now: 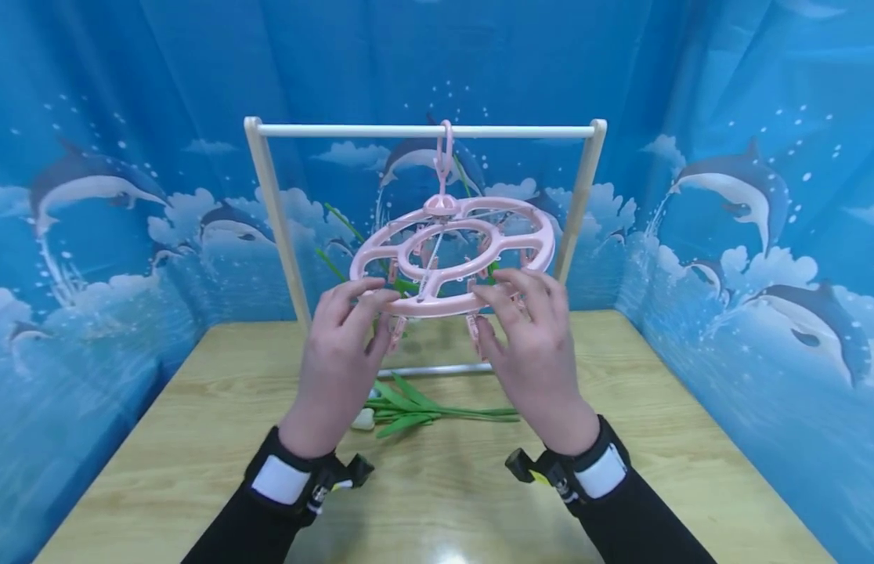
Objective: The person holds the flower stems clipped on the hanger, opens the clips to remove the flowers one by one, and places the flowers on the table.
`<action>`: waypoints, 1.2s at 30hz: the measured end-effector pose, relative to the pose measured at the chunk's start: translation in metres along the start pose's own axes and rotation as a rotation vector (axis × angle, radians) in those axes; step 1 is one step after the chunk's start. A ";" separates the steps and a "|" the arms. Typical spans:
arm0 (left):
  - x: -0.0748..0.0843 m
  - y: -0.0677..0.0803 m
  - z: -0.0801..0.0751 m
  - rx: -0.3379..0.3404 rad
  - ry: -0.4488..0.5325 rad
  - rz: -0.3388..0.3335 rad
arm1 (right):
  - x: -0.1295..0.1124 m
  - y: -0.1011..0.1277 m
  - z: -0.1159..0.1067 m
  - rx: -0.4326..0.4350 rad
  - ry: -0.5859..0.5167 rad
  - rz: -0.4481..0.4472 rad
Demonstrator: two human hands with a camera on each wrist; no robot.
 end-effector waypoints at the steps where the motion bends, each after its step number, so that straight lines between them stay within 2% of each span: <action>1: -0.002 0.001 0.002 0.001 -0.003 -0.002 | 0.002 0.001 0.001 0.004 0.008 0.006; 8: -0.011 0.004 0.008 0.004 -0.039 -0.017 | 0.011 0.001 0.000 0.006 0.035 0.018; 16: -0.017 0.005 0.009 -0.002 -0.030 -0.011 | 0.013 0.002 -0.002 -0.018 0.041 0.056; 22: -0.015 0.003 0.003 0.044 0.005 0.022 | 0.005 0.004 -0.001 -0.025 0.027 0.053; 31: -0.003 0.006 0.002 0.009 -0.024 0.104 | -0.011 0.006 0.004 -0.004 -0.004 -0.035; 34: -0.002 0.007 0.002 0.052 -0.032 0.121 | -0.010 0.006 0.004 0.002 -0.005 -0.028; 36: -0.003 0.008 0.002 0.115 0.010 0.079 | -0.010 0.006 0.004 0.006 -0.007 -0.027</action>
Point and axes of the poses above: each hand's wrist, its own y-axis away from the middle knuckle, its own z-axis out of the palm, x = y × z, the point moved 2 cm from there along -y, towards the middle knuckle, and after that the axes turned 13 degrees about x, right-handed, at the moved point
